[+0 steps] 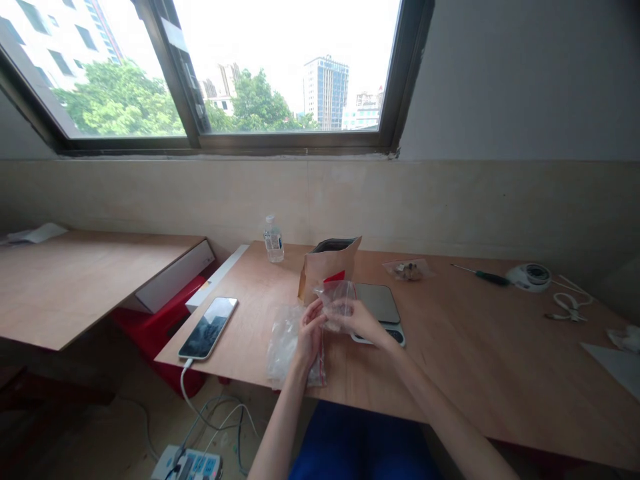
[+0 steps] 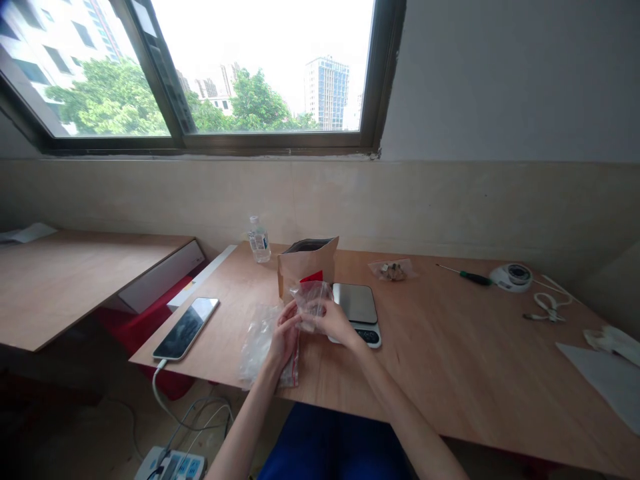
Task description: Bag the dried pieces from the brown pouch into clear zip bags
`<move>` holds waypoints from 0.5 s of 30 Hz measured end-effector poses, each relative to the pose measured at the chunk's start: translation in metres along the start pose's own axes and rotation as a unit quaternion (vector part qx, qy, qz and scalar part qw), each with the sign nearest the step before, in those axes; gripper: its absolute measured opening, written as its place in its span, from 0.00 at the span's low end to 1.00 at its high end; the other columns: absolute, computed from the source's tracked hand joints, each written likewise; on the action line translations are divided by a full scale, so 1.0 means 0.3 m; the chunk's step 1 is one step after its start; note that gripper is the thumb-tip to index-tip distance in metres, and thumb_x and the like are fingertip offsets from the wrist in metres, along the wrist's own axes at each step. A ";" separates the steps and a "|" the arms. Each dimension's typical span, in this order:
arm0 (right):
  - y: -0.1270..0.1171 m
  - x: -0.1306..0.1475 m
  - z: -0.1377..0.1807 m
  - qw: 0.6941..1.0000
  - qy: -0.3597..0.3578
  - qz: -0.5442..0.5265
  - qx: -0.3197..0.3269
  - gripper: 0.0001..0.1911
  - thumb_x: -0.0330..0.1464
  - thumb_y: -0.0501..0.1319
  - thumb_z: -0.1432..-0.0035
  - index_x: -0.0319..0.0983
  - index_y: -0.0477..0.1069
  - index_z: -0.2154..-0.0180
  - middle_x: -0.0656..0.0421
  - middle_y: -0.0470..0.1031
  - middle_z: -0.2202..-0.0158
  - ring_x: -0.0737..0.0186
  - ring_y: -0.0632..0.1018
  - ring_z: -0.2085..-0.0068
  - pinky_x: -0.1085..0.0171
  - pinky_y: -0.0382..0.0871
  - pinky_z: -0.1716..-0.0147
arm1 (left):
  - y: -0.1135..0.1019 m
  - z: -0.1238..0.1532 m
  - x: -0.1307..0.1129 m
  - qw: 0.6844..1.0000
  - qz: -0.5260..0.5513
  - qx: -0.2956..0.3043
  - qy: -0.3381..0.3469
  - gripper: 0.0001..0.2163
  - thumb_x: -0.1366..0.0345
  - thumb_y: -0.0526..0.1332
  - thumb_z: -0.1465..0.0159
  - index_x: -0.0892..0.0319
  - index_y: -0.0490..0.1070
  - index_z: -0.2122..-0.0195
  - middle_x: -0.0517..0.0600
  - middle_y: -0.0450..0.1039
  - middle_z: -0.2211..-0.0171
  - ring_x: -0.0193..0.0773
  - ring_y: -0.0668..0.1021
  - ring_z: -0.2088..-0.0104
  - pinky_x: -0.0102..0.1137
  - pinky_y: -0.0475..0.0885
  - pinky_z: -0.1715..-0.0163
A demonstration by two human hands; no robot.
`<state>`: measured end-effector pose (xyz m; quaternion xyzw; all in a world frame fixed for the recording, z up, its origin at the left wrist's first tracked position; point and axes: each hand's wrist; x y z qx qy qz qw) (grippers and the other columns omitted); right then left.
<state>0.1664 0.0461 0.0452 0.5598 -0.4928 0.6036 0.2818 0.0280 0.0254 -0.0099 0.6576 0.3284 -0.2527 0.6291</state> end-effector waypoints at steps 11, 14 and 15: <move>-0.049 0.015 0.026 0.995 0.059 -0.082 -0.010 0.22 0.46 0.68 0.58 0.36 0.77 0.66 0.53 0.79 0.66 0.55 0.77 0.65 0.60 0.69 0.63 | -0.019 -0.002 0.018 0.999 0.004 -0.026 -0.030 0.16 0.70 0.68 0.51 0.60 0.76 0.60 0.52 0.76 0.60 0.37 0.77 0.61 0.30 0.67 0.57; -0.092 0.019 0.035 0.993 0.067 -0.081 -0.045 0.22 0.45 0.69 0.59 0.35 0.76 0.66 0.53 0.78 0.65 0.56 0.77 0.64 0.59 0.69 0.62 | -0.022 -0.006 0.015 0.999 0.019 -0.047 -0.014 0.15 0.69 0.68 0.52 0.57 0.76 0.61 0.49 0.76 0.61 0.35 0.76 0.61 0.29 0.66 0.56; -0.115 0.026 0.040 0.994 0.063 -0.071 -0.056 0.21 0.45 0.69 0.59 0.35 0.75 0.66 0.53 0.78 0.65 0.56 0.77 0.64 0.59 0.69 0.61 | -0.022 -0.007 0.014 0.998 0.023 -0.052 -0.009 0.14 0.69 0.68 0.51 0.56 0.75 0.62 0.47 0.76 0.62 0.34 0.76 0.61 0.28 0.66 0.56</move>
Point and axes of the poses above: each hand's wrist, its own z-axis away from the middle knuckle, its own y-axis out of the palm, x = y × z
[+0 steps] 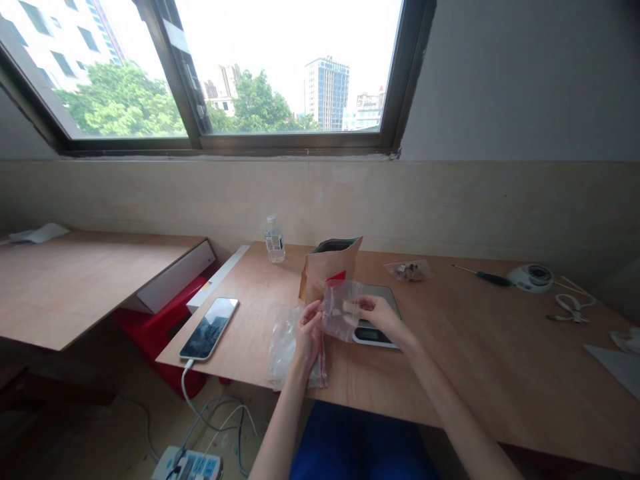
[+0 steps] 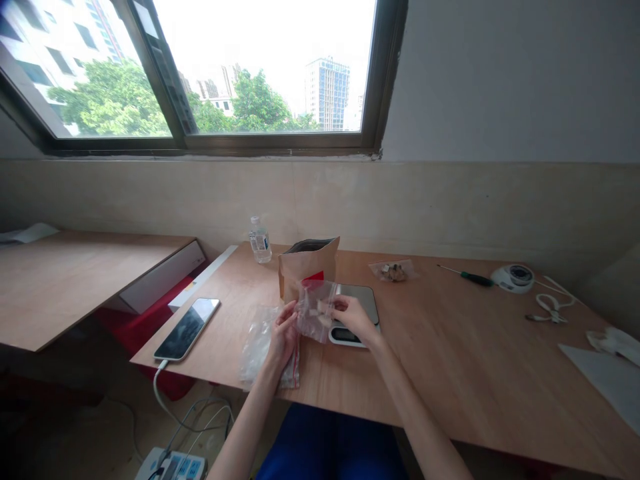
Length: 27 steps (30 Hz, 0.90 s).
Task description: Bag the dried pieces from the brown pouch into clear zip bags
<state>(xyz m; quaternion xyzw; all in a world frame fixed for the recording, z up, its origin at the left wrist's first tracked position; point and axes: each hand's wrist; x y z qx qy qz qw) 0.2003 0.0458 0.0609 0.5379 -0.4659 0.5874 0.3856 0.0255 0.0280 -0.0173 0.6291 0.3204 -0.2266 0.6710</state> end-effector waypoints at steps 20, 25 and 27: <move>-0.041 0.335 -0.321 0.900 -0.355 0.244 -0.061 0.06 0.33 0.58 0.45 0.39 0.70 0.65 0.58 0.74 0.65 0.62 0.73 0.63 0.61 0.67 0.59 | -0.006 0.003 -0.002 1.000 -0.013 0.003 -0.015 0.14 0.72 0.67 0.51 0.60 0.75 0.62 0.48 0.76 0.65 0.33 0.76 0.65 0.27 0.66 0.62; -0.065 0.320 -0.292 0.912 -0.341 0.222 -0.049 0.07 0.35 0.59 0.45 0.39 0.70 0.65 0.59 0.73 0.66 0.63 0.73 0.65 0.63 0.68 0.62 | -0.007 0.004 -0.004 1.000 -0.016 0.008 -0.020 0.13 0.72 0.67 0.51 0.60 0.75 0.63 0.48 0.76 0.66 0.33 0.76 0.66 0.27 0.66 0.62; -0.065 0.324 -0.281 0.924 -0.338 0.176 -0.036 0.09 0.37 0.60 0.46 0.39 0.69 0.64 0.58 0.74 0.64 0.62 0.74 0.62 0.62 0.68 0.60 | -0.007 0.004 -0.005 1.000 -0.016 0.009 -0.020 0.13 0.72 0.67 0.52 0.60 0.75 0.63 0.48 0.76 0.66 0.33 0.76 0.66 0.27 0.66 0.62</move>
Point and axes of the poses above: each hand's wrist, its own z-axis away from the middle knuckle, its own y-axis out of the palm, x = y × z
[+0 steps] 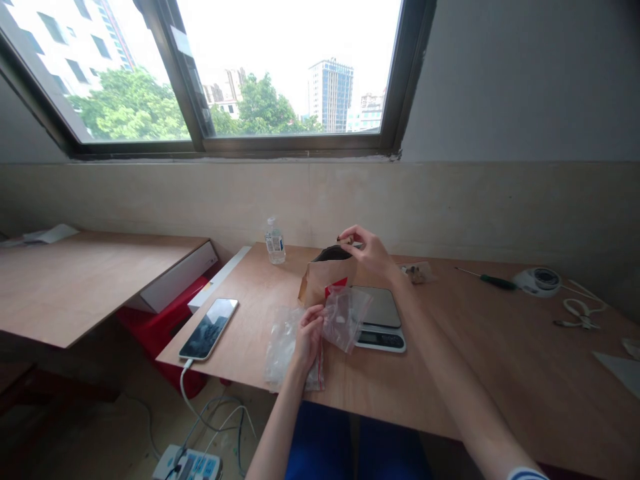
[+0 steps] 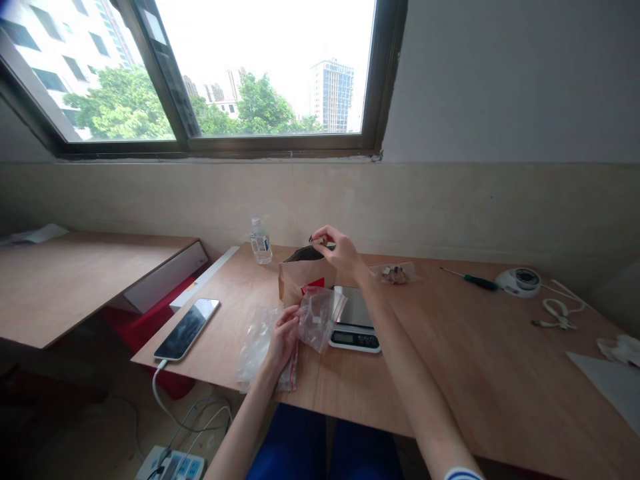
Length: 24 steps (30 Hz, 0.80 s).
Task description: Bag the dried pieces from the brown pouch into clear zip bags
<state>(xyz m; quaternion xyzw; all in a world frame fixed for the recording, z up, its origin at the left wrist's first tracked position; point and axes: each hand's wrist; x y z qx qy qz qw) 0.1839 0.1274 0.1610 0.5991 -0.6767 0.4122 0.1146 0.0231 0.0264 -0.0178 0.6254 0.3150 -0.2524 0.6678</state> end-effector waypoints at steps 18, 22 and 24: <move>0.056 0.009 0.028 0.980 -0.051 0.193 0.014 0.06 0.30 0.54 0.42 0.39 0.69 0.63 0.55 0.71 0.62 0.58 0.71 0.58 0.58 0.62 0.54 | -0.009 -0.007 0.000 1.000 0.003 -0.006 0.001 0.13 0.73 0.66 0.52 0.60 0.76 0.63 0.48 0.76 0.66 0.33 0.76 0.66 0.27 0.66 0.63; 0.046 0.013 0.063 0.952 -0.057 0.298 -0.033 0.10 0.32 0.53 0.39 0.41 0.70 0.58 0.51 0.66 0.50 0.52 0.67 0.50 0.53 0.56 0.49 | -0.008 -0.005 0.000 1.000 0.004 -0.002 -0.002 0.13 0.72 0.66 0.51 0.60 0.75 0.63 0.48 0.76 0.67 0.33 0.76 0.67 0.27 0.67 0.64; 0.051 0.015 0.122 0.957 -0.037 0.275 -0.085 0.13 0.33 0.52 0.38 0.42 0.67 0.53 0.51 0.64 0.49 0.53 0.67 0.48 0.53 0.56 0.48 | -0.006 -0.001 -0.003 1.000 0.006 -0.002 0.000 0.13 0.72 0.66 0.51 0.60 0.75 0.63 0.48 0.76 0.67 0.33 0.76 0.67 0.26 0.67 0.64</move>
Point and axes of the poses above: each hand's wrist, its own z-axis away from the middle knuckle, its own y-axis out of the palm, x = y × z
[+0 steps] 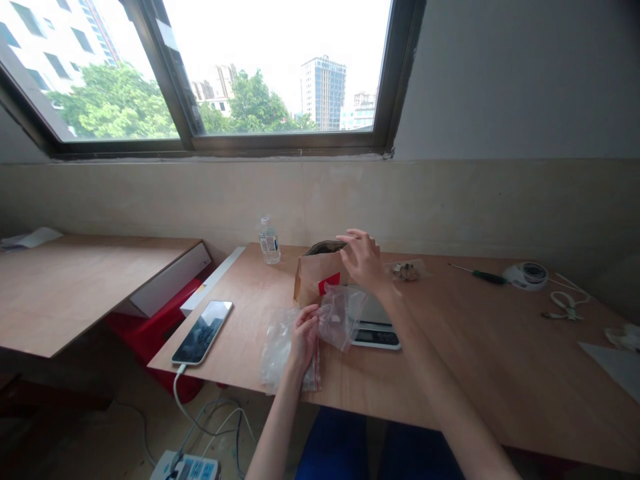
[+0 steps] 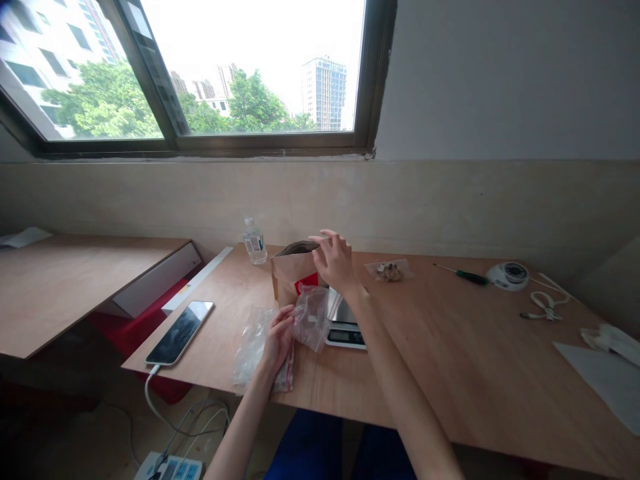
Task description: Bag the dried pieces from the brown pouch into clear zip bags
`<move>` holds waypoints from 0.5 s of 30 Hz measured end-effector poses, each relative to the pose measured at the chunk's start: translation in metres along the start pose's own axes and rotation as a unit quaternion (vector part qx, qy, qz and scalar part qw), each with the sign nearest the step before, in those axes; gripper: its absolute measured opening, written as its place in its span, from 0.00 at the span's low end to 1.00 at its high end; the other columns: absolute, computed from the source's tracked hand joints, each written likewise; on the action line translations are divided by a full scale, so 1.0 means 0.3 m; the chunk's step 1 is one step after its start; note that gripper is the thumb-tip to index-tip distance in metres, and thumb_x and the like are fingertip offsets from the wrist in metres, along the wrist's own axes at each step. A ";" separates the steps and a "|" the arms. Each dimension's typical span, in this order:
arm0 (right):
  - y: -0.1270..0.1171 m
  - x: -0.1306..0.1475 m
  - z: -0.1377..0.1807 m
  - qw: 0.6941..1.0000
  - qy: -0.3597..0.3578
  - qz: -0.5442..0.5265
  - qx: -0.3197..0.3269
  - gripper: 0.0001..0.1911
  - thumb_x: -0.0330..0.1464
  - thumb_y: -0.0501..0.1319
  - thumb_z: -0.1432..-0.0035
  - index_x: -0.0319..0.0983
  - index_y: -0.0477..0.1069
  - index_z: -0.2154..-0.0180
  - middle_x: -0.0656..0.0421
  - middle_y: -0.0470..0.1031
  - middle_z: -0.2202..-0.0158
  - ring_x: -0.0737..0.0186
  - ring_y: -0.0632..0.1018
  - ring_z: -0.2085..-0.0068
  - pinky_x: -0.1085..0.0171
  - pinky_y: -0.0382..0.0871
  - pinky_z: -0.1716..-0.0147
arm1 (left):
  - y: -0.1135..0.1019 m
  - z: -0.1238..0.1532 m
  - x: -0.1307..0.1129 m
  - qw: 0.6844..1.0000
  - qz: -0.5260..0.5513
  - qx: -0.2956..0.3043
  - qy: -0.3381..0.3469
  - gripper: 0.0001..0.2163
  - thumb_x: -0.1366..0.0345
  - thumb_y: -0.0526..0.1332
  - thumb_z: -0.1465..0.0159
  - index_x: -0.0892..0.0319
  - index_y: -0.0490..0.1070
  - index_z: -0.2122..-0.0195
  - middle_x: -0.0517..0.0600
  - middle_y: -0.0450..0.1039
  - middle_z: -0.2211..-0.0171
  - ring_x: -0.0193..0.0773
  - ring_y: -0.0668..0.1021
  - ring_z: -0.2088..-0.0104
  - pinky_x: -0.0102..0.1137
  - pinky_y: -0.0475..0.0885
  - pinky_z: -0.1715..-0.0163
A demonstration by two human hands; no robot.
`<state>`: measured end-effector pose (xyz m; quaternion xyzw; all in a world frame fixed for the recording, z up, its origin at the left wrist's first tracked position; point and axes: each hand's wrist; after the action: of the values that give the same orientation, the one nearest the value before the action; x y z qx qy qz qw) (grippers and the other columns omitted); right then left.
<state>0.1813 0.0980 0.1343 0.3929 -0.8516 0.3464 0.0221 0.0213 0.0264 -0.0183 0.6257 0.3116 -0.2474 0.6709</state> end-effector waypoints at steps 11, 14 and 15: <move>0.110 0.074 0.450 0.866 0.378 -0.327 0.020 0.27 0.50 0.56 0.45 0.37 0.64 0.52 0.47 0.71 0.52 0.50 0.73 0.52 0.54 0.66 0.52 | 0.019 0.023 -0.017 0.998 -0.037 0.048 0.014 0.11 0.71 0.64 0.51 0.59 0.73 0.65 0.47 0.74 0.68 0.33 0.74 0.68 0.27 0.66 0.65; 0.084 0.086 0.436 0.837 0.410 -0.363 -0.018 0.23 0.50 0.56 0.46 0.37 0.70 0.61 0.50 0.76 0.61 0.52 0.76 0.60 0.57 0.69 0.59 | 0.044 0.036 -0.019 0.995 -0.072 0.074 0.006 0.10 0.70 0.62 0.51 0.61 0.73 0.66 0.49 0.73 0.69 0.35 0.74 0.69 0.27 0.66 0.67; 0.069 0.088 0.430 0.840 0.411 -0.352 -0.049 0.23 0.50 0.56 0.46 0.37 0.70 0.62 0.51 0.76 0.63 0.53 0.76 0.61 0.58 0.69 0.60 | 0.057 0.039 -0.022 0.992 -0.091 0.082 0.009 0.09 0.70 0.62 0.50 0.62 0.73 0.66 0.49 0.74 0.68 0.36 0.74 0.68 0.28 0.66 0.67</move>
<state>0.1792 0.0118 0.0327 0.4859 -0.5848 0.4030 0.5094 0.0303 0.0160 -0.0015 0.6503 0.3521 -0.3263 0.5887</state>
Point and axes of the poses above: each hand's wrist, its own z-axis away from the middle knuckle, its own y-axis out of the palm, x = y × z
